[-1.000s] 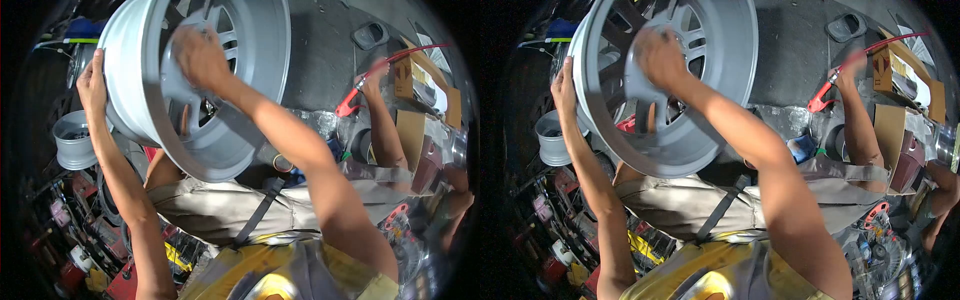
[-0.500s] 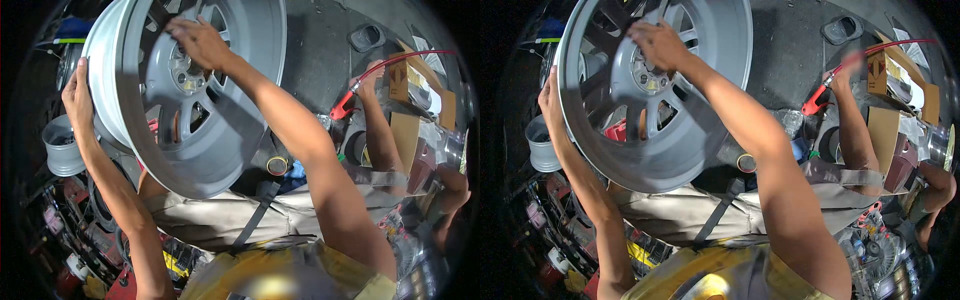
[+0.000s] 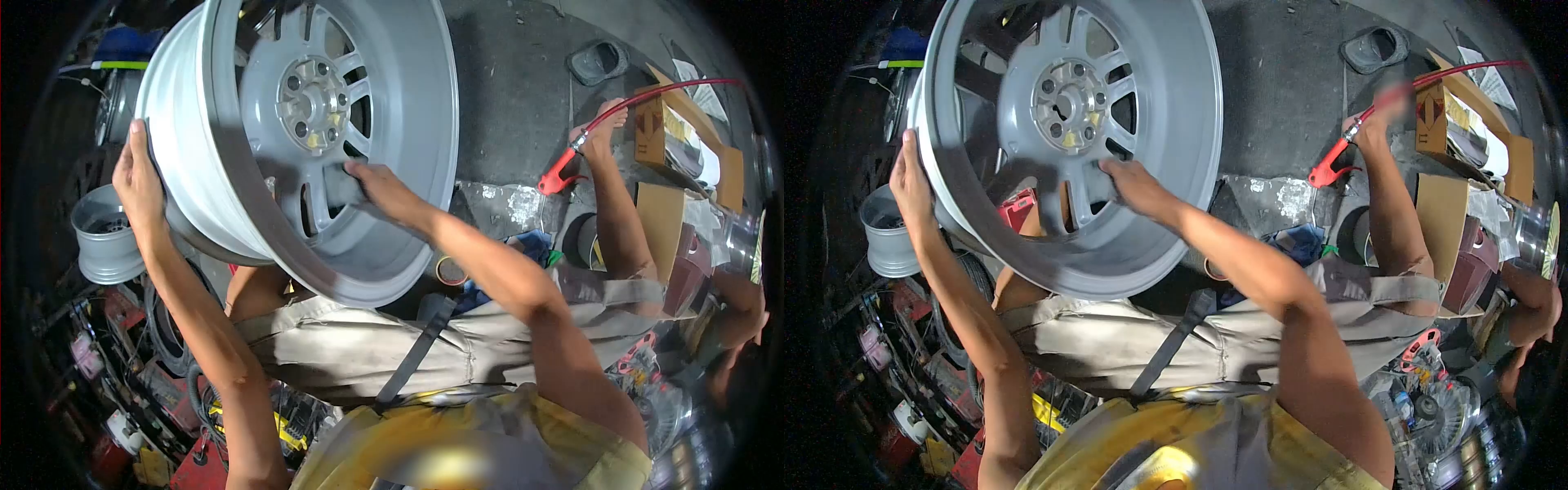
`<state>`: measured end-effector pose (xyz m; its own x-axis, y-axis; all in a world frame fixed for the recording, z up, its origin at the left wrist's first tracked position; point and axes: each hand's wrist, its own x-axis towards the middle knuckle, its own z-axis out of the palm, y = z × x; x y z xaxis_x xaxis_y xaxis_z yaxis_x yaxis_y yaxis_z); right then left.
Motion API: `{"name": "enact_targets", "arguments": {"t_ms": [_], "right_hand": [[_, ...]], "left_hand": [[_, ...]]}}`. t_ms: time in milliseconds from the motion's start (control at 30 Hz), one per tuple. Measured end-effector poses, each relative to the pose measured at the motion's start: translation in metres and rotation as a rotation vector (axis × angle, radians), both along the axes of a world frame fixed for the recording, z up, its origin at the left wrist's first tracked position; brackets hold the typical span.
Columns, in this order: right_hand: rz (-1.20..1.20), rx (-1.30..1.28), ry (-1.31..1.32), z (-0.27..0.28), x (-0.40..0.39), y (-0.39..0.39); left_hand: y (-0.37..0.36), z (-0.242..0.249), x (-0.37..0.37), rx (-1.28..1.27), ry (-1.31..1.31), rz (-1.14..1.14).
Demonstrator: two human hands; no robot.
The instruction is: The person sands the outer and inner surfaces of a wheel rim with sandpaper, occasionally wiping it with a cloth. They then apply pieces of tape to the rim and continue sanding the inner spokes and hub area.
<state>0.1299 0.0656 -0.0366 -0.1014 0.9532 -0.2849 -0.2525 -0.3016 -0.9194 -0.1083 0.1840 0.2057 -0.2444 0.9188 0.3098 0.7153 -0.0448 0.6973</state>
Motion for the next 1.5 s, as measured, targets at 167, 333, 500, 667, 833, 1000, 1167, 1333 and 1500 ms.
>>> {"name": "enact_targets", "arguments": {"t_ms": [167, 333, 500, 667, 833, 1000, 1167, 1333, 1500], "right_hand": [[-0.167, -0.104, -0.139, -0.017, 0.060, 0.015], [-0.257, 0.013, -0.141, -0.019, 0.002, 0.045], [-0.411, 0.217, -0.199, -0.063, -0.033, 0.090], [-0.229, 0.022, -0.348, -0.043, -0.018, 0.106], [-0.241, 0.088, -0.014, -0.044, -0.013, 0.073], [-0.151, -0.105, -0.111, -0.016, -0.005, 0.129], [-0.171, 0.179, -0.193, 0.018, 0.007, 0.104], [-0.232, 0.093, -0.415, 0.019, -0.010, 0.148], [0.017, 0.037, -0.314, 0.054, 0.023, 0.097]], "left_hand": [[-0.038, -0.002, -0.020, -0.141, -0.180, 0.233], [-0.012, 0.016, -0.026, -0.261, -0.121, 0.080], [-0.027, 0.017, -0.019, -0.246, -0.079, -0.025], [-0.033, 0.020, -0.014, -0.238, -0.052, -0.025], [-0.045, 0.019, -0.019, -0.213, 0.029, -0.106], [-0.048, 0.013, -0.019, -0.175, -0.034, -0.079], [-0.045, 0.023, -0.002, -0.268, -0.081, -0.098], [-0.050, 0.030, 0.013, -0.202, -0.020, -0.115], [-0.040, 0.020, -0.005, -0.197, -0.031, -0.083]]}}
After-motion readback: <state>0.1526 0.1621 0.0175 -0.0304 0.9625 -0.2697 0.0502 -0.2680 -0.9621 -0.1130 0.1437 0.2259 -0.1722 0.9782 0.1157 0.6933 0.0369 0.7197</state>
